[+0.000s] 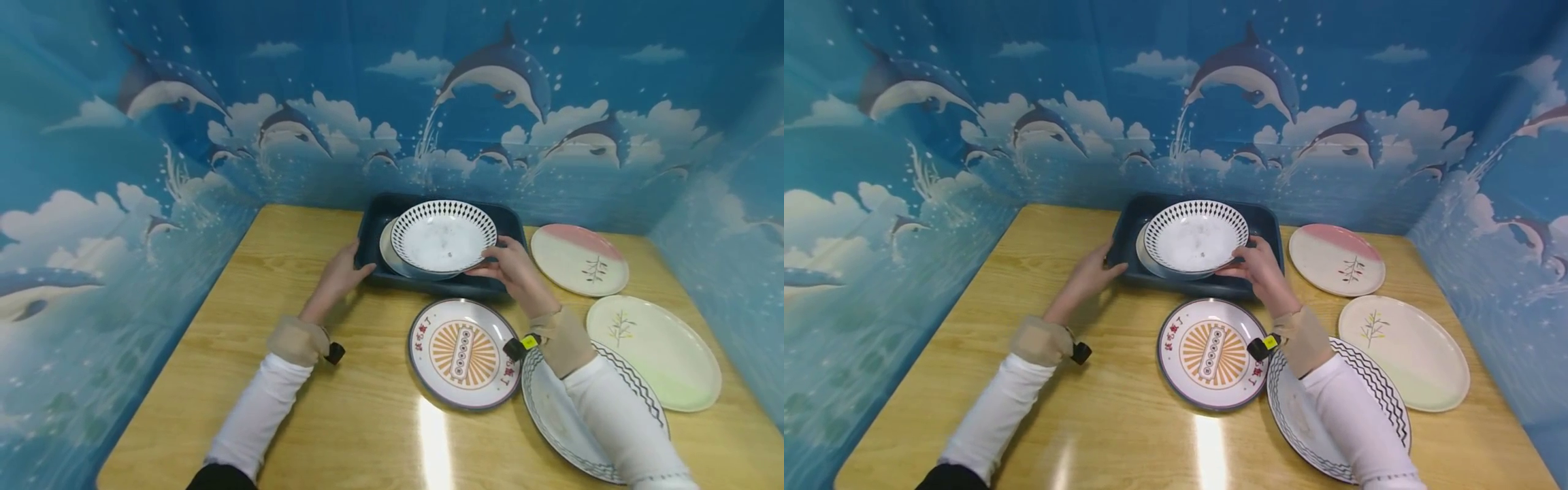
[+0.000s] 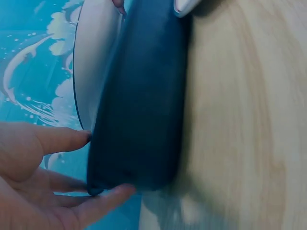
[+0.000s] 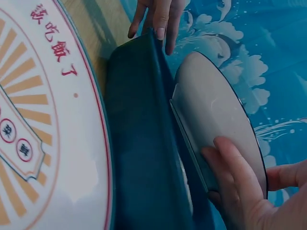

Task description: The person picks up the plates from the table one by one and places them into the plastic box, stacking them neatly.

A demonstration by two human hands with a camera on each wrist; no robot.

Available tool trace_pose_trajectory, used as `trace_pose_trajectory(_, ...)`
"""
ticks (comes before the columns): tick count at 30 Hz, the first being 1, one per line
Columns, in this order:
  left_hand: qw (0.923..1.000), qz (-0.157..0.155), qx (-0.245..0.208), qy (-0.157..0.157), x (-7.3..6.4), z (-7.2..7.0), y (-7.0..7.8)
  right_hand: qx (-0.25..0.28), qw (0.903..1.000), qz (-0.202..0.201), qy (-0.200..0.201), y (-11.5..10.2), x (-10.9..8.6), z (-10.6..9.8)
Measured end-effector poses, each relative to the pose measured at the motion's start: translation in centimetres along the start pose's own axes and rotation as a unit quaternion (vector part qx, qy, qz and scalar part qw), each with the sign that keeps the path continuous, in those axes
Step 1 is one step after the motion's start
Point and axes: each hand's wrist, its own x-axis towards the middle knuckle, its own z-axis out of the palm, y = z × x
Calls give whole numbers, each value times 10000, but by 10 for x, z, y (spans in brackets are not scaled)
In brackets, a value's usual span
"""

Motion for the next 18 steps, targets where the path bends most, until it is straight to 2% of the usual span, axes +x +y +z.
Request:
trace_pose_trajectory(5, 10000, 14, -32, -33, -1, 2, -4, -1, 9999, 105, 31, 7, 8, 5)
trace_pose_trajectory(18, 9998, -9, -107, -146, -2, 3, -5, 32, 9999, 63, -98, 17, 20, 8)
